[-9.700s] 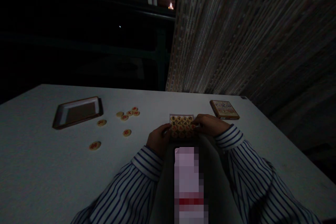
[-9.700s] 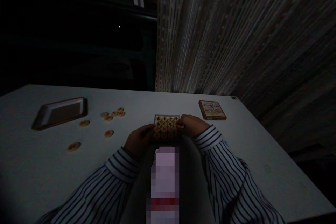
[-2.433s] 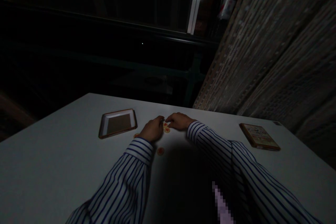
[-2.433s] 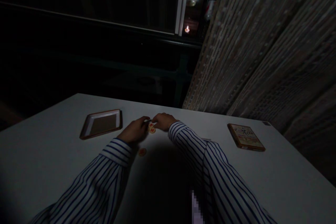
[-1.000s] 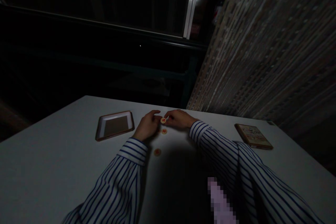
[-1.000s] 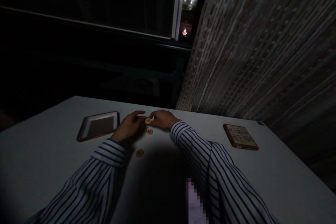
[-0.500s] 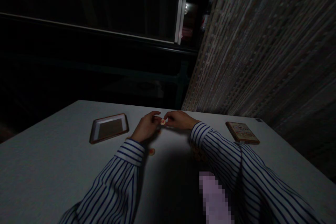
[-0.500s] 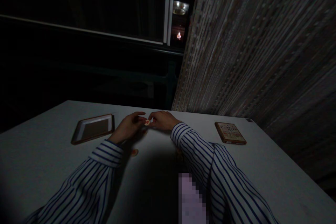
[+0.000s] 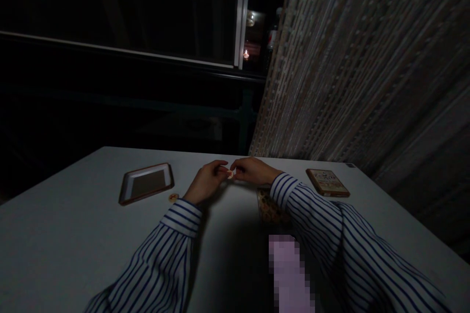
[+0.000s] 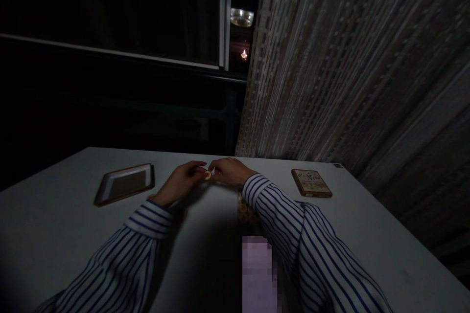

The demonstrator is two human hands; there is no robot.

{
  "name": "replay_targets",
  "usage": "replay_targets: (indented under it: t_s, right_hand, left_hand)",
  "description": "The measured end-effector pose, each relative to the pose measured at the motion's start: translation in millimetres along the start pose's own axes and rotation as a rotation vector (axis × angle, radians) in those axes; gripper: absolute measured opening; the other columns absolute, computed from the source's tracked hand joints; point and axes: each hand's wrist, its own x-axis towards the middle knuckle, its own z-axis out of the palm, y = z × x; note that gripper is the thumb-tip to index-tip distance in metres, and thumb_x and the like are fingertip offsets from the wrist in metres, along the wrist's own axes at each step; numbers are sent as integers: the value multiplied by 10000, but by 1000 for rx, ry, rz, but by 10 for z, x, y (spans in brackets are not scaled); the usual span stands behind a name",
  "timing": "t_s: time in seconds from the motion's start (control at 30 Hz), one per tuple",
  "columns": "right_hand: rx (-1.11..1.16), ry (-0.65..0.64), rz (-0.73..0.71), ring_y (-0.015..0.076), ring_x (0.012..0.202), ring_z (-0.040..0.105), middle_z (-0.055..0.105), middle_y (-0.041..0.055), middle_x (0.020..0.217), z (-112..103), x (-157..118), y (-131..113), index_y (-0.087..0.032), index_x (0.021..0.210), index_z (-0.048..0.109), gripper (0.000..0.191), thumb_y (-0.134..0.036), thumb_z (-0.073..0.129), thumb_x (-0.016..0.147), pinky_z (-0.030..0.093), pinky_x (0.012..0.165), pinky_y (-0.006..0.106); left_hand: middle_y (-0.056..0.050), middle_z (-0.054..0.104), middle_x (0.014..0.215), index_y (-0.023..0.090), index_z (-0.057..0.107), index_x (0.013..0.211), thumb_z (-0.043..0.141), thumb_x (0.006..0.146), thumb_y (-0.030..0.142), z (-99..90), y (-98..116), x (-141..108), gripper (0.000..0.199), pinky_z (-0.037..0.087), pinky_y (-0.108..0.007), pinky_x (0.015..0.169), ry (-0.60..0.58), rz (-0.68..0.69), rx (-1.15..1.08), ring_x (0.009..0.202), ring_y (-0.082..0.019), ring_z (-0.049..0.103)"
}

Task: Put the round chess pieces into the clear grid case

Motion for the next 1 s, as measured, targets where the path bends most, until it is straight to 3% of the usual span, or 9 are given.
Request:
replay_targets:
  t_s: [0.43, 0.7, 1.0]
  right_hand:
    - [77, 69, -22, 100, 666, 509, 589, 10, 765, 1, -294, 28, -170, 1000, 578, 290, -335, 509, 771, 343, 603, 210]
    - [75, 194, -16, 111, 719, 529, 607, 24, 816, -17, -499, -4, -168, 993, 579, 271, -317, 514, 777, 365, 649, 224]
    - [108, 249, -29, 122, 753, 539, 618, 34, 852, -26, -669, 51, -179, 983, 590, 253, -306, 514, 778, 388, 684, 239]
  left_hand:
    - [-31, 655, 772, 127, 550, 961, 580, 661, 315, 215, 149, -121, 355, 464, -275, 690, 87, -37, -74, 714, -151, 607]
    - [-52, 650, 810, 126, 569, 927, 630, 620, 345, 385, 216, -196, 382, 452, -263, 644, 201, -92, -158, 723, -158, 605]
    - [-67, 656, 807, 125, 604, 885, 641, 609, 357, 537, 293, -249, 363, 459, -297, 702, 241, -88, -169, 746, -174, 606]
